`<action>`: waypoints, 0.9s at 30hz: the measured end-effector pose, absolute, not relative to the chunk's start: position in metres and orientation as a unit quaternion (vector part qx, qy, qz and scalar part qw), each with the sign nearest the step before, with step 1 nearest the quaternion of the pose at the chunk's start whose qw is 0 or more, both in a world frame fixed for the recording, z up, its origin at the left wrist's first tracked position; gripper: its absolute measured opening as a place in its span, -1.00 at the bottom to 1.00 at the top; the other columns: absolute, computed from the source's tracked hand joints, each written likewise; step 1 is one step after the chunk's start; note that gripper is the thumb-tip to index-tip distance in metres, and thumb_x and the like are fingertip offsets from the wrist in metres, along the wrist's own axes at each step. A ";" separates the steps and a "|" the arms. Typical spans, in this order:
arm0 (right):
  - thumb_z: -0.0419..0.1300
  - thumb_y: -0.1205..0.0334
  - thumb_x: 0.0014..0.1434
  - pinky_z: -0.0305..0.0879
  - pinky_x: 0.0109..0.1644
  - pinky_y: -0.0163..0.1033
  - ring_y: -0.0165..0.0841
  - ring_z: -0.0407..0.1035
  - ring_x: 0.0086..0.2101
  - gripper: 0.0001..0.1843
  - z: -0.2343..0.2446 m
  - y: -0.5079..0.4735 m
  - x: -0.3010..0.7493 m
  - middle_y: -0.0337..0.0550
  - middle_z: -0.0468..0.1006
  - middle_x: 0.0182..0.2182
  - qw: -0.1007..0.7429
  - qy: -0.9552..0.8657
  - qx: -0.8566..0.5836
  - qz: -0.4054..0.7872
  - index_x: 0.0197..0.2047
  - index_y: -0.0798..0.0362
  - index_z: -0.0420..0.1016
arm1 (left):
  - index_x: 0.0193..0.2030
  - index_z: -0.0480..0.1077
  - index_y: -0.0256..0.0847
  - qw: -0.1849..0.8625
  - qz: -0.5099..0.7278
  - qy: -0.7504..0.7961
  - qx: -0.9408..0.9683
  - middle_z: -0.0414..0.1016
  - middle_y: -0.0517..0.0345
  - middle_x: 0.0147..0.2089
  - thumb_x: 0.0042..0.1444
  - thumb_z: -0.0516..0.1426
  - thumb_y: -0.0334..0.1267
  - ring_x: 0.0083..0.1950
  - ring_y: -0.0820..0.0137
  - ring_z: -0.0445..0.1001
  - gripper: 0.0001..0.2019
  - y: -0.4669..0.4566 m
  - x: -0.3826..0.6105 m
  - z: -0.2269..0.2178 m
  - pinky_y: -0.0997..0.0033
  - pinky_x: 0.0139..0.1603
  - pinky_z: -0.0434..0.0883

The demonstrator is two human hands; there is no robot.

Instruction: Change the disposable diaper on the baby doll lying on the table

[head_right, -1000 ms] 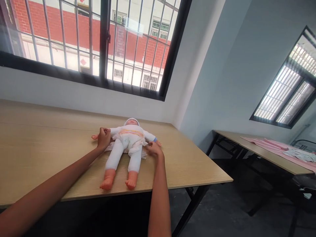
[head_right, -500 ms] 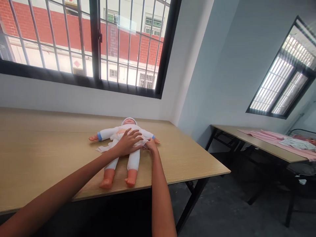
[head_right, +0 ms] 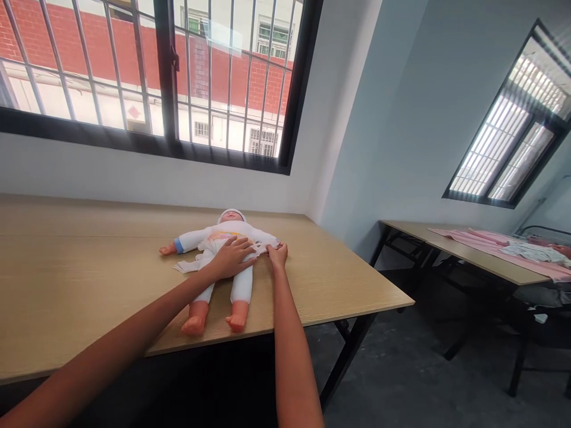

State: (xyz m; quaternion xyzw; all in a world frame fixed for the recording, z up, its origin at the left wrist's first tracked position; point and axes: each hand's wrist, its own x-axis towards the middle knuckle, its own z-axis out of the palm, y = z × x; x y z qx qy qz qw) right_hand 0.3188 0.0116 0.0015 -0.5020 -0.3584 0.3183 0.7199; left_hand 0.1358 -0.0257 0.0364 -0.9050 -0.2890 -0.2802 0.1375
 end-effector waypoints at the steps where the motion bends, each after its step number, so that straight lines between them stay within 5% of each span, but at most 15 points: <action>1: 0.29 0.34 -0.26 0.27 -0.49 -0.40 -0.48 0.31 -0.53 -0.64 0.003 0.011 0.317 -0.33 0.48 -0.49 0.721 -0.353 -0.496 0.331 -0.35 0.01 0.25 | -0.05 0.51 -0.14 0.137 -0.281 -0.289 -0.905 0.53 0.00 0.07 0.31 0.02 -0.14 0.21 0.13 0.39 -0.72 -0.025 0.136 0.036 -0.05 0.31 0.18; 9: 0.37 0.38 -0.17 0.27 -0.46 -0.39 -0.49 0.29 -0.52 -0.60 0.015 -0.003 0.308 -0.30 0.51 -0.47 0.719 -0.361 -0.390 0.448 -0.26 0.04 0.31 | 0.22 0.35 -0.10 0.149 -0.284 -0.289 -0.902 0.44 -0.03 0.21 0.38 -0.07 -0.13 0.25 0.15 0.34 -0.63 -0.030 0.133 0.038 -0.01 0.29 0.19; 17: 0.28 0.38 0.02 0.36 -0.29 -0.40 -0.50 0.37 -0.41 -0.74 0.020 -0.008 0.307 -0.22 0.55 -0.37 0.710 -0.368 -0.323 0.506 -0.16 0.11 0.44 | 0.23 0.37 0.05 0.160 -0.286 -0.288 -0.900 0.42 0.05 0.26 0.40 -0.12 -0.11 0.28 0.15 0.31 -0.62 -0.031 0.132 0.037 -0.03 0.30 0.16; 27: 0.26 0.44 0.01 0.37 -0.28 -0.40 -0.50 0.37 -0.43 -0.66 0.023 -0.011 0.306 -0.25 0.56 -0.41 0.694 -0.384 -0.302 0.529 -0.08 0.14 0.48 | 0.28 0.27 -0.20 0.155 -0.281 -0.307 -0.896 0.46 -0.10 0.21 0.36 -0.06 -0.10 0.28 0.15 0.33 -0.57 -0.026 0.134 0.034 0.03 0.34 0.11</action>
